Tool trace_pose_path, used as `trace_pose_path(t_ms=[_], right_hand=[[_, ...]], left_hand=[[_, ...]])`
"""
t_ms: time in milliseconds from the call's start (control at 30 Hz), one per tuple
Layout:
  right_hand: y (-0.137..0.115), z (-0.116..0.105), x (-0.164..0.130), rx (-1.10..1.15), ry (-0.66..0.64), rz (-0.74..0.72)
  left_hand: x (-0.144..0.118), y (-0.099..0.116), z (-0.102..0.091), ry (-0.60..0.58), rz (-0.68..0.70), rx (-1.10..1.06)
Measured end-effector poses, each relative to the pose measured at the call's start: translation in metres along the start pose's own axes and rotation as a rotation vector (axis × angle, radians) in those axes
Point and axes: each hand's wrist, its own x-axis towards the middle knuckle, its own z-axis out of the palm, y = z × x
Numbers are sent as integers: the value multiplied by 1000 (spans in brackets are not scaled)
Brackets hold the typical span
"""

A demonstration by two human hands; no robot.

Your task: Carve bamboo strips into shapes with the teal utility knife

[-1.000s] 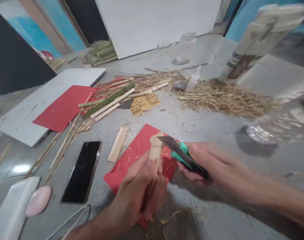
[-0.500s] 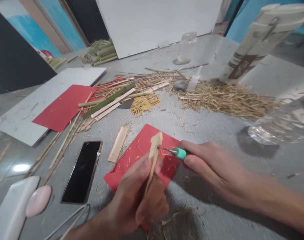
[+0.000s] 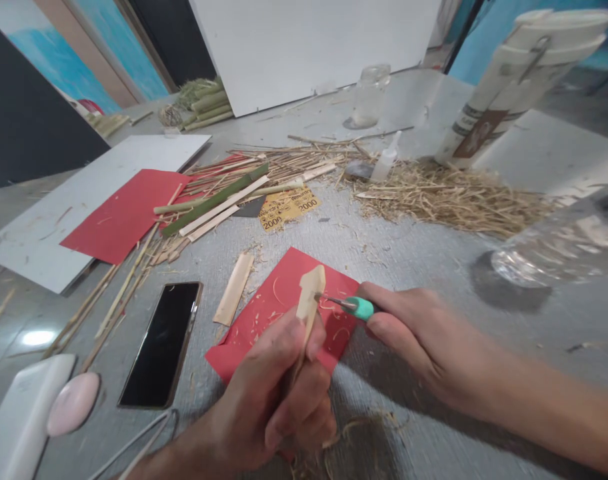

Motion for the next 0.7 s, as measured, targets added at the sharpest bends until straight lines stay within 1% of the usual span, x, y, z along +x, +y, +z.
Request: trace_pose_path(t_ms=[233, 333, 433, 500, 567, 633, 700], right_hand=[[-7, 2, -3, 125, -79, 95], [-9, 1, -1, 171, -101, 131], [-9, -2, 3, 324, -151, 165], [-8, -3, 4, 477, -220, 167], [-7, -4, 4, 581, -271, 155], [-5, -5, 4, 579, -237, 137], [-4, -5, 2, 500, -141, 123]], left_hand=[[-1, -1, -1, -1, 19, 85], [1, -1, 1, 37, 16, 122], [4, -1, 2, 90, 26, 150], [6, -1, 1, 86, 36, 159], [6, -1, -1, 71, 36, 151], [6, -1, -3, 46, 44, 127], [6, -1, -4, 38, 49, 109]])
